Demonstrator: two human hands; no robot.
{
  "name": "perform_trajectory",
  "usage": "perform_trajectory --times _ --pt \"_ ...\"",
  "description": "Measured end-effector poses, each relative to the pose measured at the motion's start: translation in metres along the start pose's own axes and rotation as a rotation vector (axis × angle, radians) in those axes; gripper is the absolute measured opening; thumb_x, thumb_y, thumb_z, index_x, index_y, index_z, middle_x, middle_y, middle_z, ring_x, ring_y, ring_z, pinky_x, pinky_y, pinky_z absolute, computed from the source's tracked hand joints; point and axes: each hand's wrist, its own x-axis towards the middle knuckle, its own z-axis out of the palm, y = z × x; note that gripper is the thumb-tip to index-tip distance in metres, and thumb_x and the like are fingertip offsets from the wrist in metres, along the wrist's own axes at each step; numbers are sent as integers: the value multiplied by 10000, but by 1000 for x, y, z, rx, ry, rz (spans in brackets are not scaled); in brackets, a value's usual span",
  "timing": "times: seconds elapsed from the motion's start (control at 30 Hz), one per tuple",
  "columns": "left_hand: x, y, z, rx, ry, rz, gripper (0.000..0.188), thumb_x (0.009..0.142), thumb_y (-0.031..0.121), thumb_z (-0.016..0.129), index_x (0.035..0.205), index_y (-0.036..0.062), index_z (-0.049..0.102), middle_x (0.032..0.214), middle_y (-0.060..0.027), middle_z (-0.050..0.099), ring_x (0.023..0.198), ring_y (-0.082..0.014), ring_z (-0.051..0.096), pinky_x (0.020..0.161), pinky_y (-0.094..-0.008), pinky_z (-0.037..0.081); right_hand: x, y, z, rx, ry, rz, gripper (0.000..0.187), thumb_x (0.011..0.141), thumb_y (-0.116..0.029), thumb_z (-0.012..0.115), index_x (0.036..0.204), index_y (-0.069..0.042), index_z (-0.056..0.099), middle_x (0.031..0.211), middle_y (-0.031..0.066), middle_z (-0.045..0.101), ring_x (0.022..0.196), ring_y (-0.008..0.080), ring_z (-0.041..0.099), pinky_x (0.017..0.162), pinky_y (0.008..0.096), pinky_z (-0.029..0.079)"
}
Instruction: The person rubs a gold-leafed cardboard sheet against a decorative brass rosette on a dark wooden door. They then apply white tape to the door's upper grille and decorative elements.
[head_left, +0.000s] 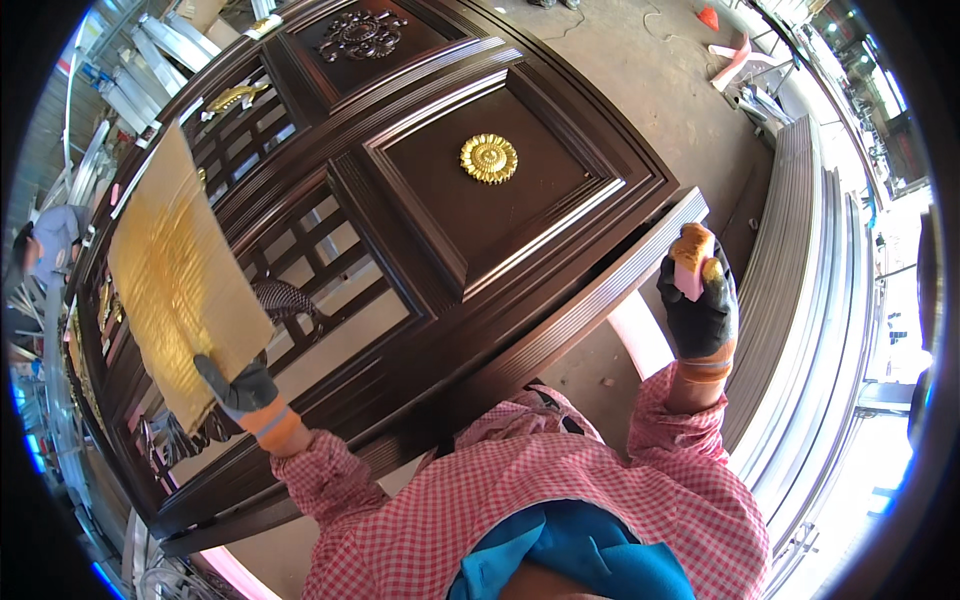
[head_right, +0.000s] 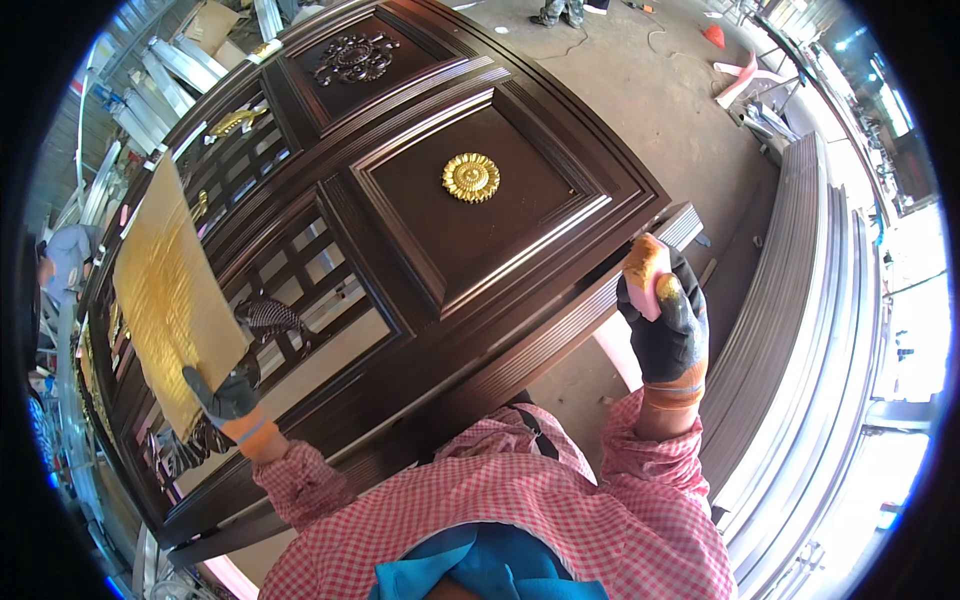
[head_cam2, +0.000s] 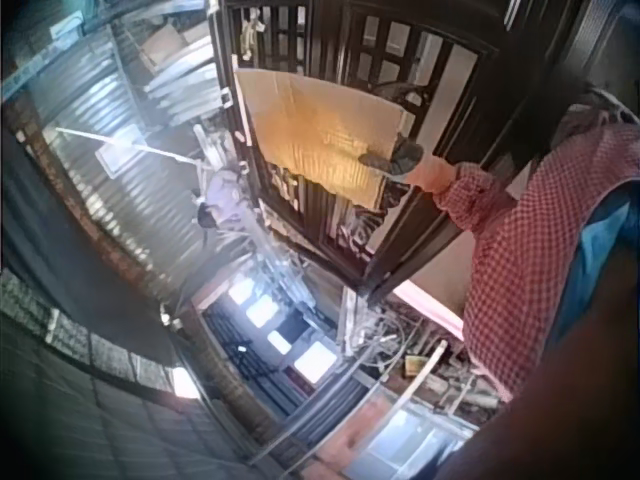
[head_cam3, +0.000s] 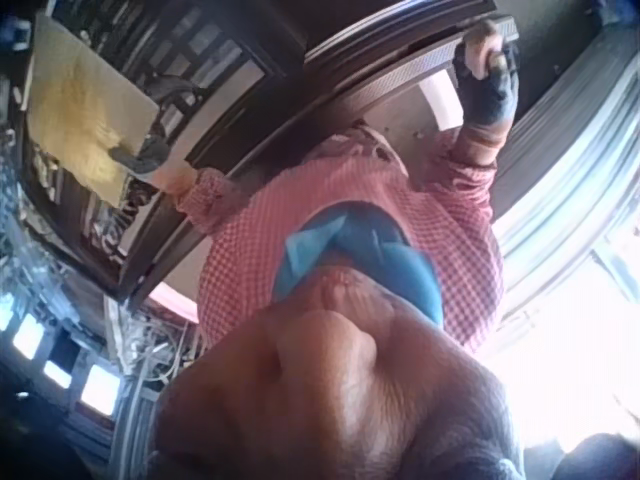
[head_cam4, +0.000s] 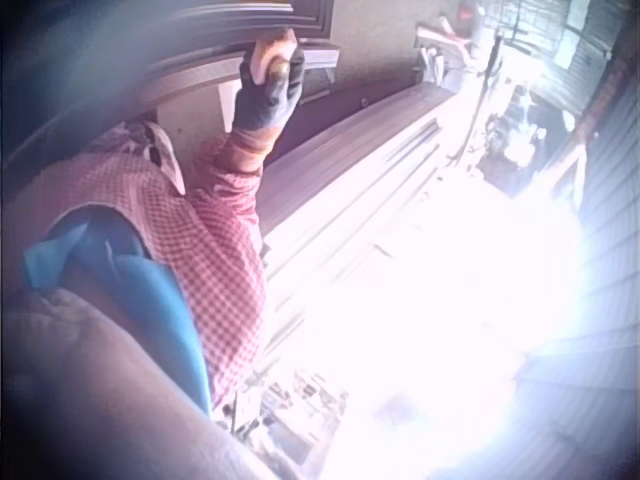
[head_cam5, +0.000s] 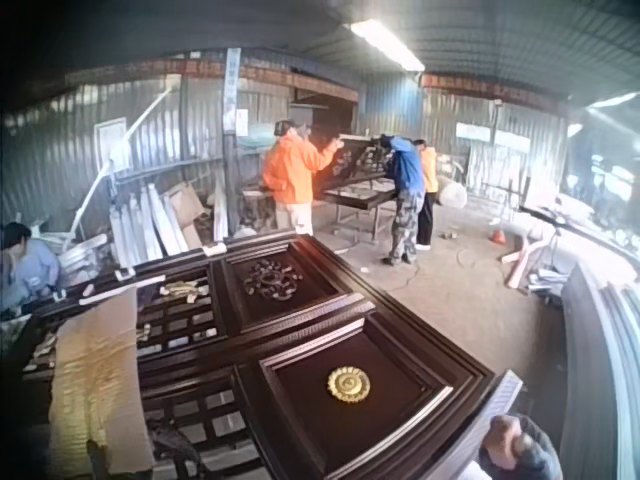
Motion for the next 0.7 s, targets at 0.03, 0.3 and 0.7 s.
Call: perform_trajectory --times 0.03,0.3,0.7 --pt "-24 14 12 596 305 268 433 1024 214 543 1441 115 482 1327 -160 554 1079 -215 593 918 -319 510 -12 -5 3 24 -17 7 495 886 -265 695 1269 18 558 1074 88 640 940 172 639 837 289 545" --pt "-139 130 -66 1008 502 462 391 1004 129 555 1368 -2 499 1318 -179 583 1113 -262 597 1005 -351 467 -48 -31 21 83 -316 -21 407 941 -186 655 1285 -9 529 1164 109 613 1052 212 599 935 337 490" --pt "-308 243 -19 48 932 346 562 1008 397 514 1397 -7 487 1347 -159 571 1223 -253 526 1075 -358 373 -7 -115 226 -719 -788 -1110 332 871 -77 704 1180 27 642 1042 96 695 943 142 645 827 286 516"
